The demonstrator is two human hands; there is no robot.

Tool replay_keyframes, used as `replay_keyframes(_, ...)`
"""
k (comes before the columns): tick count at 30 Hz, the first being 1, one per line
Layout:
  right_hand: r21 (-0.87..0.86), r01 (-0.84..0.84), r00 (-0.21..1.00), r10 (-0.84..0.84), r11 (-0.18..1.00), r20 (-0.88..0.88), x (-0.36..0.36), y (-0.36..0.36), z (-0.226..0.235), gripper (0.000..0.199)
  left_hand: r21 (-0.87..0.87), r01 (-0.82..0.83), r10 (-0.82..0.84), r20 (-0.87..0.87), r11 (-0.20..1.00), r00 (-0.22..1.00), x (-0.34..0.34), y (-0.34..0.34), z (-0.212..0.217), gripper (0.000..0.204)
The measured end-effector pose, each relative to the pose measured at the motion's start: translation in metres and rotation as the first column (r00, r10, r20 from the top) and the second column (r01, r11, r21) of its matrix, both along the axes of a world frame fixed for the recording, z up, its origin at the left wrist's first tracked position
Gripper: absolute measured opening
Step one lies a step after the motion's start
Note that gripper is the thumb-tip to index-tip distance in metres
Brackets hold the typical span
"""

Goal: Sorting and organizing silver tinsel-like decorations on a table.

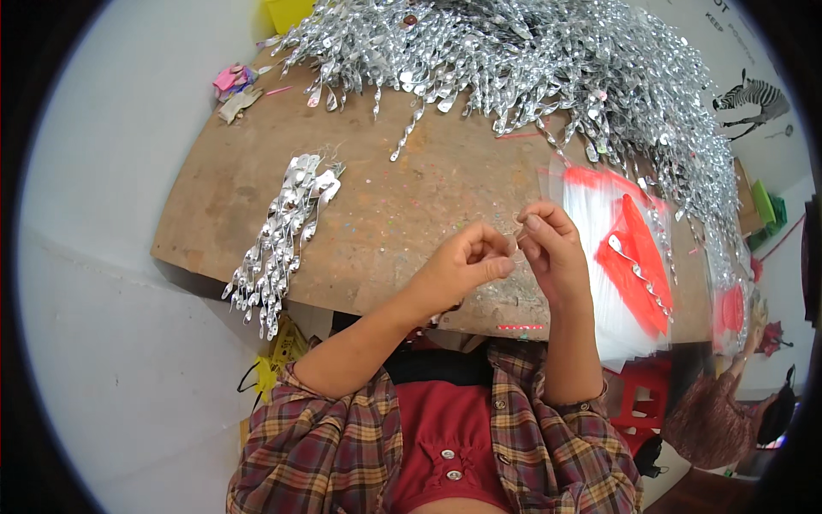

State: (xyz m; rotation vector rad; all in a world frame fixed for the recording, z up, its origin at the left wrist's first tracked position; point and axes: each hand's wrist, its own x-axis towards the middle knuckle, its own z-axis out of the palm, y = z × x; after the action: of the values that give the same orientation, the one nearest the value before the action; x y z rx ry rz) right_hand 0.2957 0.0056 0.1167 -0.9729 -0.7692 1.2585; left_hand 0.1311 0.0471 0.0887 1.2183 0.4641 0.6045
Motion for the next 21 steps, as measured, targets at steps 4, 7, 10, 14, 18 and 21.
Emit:
replay_keyframes(4,0.019,-0.032,0.998,0.034,0.999,-0.062,0.023,-0.003,-0.004,0.008,0.081,-0.122,0.126,-0.037,0.989,0.991,-0.004,0.002,0.009,0.018)
replay_keyframes(7,0.041,-0.090,0.988,0.095,0.995,-0.121,0.037,-0.004,-0.011,0.009,0.248,-0.174,0.221,-0.177,0.953,0.959,-0.011,-0.002,0.015,0.013)
replay_keyframes(10,0.098,-0.128,0.961,0.147,0.987,-0.232,0.045,-0.002,-0.021,0.009,0.304,-0.198,0.270,-0.214,0.932,0.939,-0.017,-0.005,0.010,0.013)
replay_keyframes(14,0.101,-0.124,0.948,0.148,0.987,-0.280,0.051,-0.004,-0.031,0.010,0.267,-0.182,0.243,-0.215,0.946,0.946,-0.022,-0.008,0.004,0.014)
replay_keyframes(18,0.094,-0.118,0.952,0.139,0.989,-0.273,0.047,-0.004,-0.033,0.010,0.196,-0.157,0.198,-0.208,0.968,0.958,-0.030,-0.010,0.000,0.015)
replay_keyframes(21,0.081,-0.133,0.955,0.149,0.988,-0.257,0.037,-0.003,-0.034,0.010,0.121,-0.080,0.105,-0.216,0.989,0.971,-0.042,-0.008,-0.011,0.018)
